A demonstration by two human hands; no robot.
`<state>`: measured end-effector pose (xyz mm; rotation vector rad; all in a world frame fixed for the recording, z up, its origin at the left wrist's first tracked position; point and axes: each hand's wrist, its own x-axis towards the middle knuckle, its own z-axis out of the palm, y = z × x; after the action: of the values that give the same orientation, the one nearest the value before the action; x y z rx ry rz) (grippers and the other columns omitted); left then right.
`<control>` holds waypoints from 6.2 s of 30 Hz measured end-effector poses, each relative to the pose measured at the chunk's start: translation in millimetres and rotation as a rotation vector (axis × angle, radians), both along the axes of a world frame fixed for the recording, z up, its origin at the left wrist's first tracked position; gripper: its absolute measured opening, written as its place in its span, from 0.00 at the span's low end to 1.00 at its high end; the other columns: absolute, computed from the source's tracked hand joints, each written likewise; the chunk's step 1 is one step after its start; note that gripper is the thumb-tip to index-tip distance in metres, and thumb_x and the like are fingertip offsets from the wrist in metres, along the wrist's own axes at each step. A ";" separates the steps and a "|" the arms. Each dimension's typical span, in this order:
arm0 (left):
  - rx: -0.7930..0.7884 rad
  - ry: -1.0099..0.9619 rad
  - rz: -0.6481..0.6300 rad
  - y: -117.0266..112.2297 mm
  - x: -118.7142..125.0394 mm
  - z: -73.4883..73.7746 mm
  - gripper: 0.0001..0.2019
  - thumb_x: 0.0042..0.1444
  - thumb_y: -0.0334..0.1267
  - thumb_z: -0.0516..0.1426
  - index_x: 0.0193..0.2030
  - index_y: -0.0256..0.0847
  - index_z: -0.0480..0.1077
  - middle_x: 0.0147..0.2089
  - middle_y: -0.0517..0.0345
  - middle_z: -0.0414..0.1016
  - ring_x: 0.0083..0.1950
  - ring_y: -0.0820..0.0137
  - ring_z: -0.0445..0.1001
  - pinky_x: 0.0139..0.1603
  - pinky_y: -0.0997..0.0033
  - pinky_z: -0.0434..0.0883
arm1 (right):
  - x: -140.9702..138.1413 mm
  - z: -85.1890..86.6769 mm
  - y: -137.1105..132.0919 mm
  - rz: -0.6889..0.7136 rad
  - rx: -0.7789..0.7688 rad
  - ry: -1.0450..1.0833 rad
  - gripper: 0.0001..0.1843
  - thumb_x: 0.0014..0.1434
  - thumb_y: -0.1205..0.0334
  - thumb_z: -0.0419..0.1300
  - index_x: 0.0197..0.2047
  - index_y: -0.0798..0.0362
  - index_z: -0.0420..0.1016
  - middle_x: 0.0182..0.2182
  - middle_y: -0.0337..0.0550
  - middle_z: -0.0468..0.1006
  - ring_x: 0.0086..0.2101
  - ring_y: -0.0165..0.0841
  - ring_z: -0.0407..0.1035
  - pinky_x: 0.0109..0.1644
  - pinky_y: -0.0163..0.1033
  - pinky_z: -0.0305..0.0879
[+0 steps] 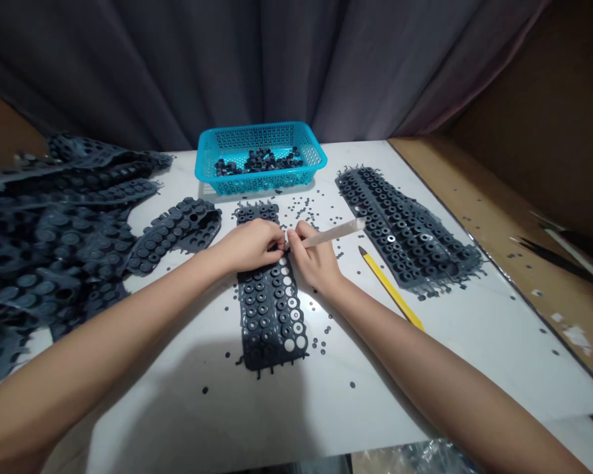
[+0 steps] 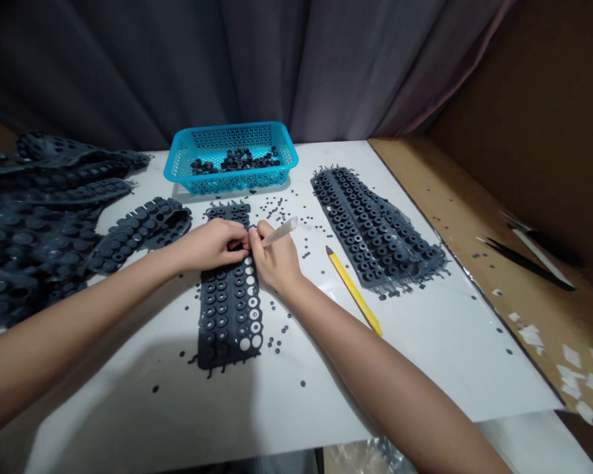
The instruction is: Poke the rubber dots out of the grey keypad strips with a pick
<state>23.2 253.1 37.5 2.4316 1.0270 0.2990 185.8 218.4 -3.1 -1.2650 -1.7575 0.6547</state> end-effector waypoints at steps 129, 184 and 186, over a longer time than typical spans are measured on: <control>0.483 -0.393 0.306 -6.5 -35.4 54.6 0.06 0.55 0.39 0.61 0.36 0.39 0.75 0.34 0.59 0.77 0.30 0.76 0.69 0.31 0.75 0.64 | 3.0 3.0 0.8 -0.033 -0.227 0.325 0.18 0.61 0.49 0.56 0.25 0.50 0.61 0.18 0.33 0.66 0.21 0.29 0.61 0.27 0.35 0.57; 0.094 0.041 0.146 -52.4 -10.8 -4.2 0.09 0.56 0.41 0.56 0.42 0.43 0.74 0.37 0.57 0.69 0.42 0.65 0.70 0.39 0.67 0.67 | 1.4 11.0 -32.7 -0.025 -0.148 0.117 0.19 0.62 0.57 0.55 0.20 0.51 0.58 0.15 0.32 0.61 0.20 0.27 0.59 0.27 0.34 0.54; 0.092 0.052 0.146 -50.3 -9.3 -3.9 0.09 0.56 0.41 0.56 0.40 0.43 0.74 0.37 0.57 0.69 0.42 0.65 0.70 0.38 0.67 0.66 | 1.6 10.6 -32.8 -0.018 -0.145 0.120 0.19 0.62 0.58 0.55 0.21 0.51 0.58 0.15 0.32 0.61 0.20 0.27 0.59 0.27 0.34 0.54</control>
<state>13.8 202.8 33.6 2.4613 1.2418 0.3400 187.4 185.6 7.4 -1.3096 -1.6222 0.8429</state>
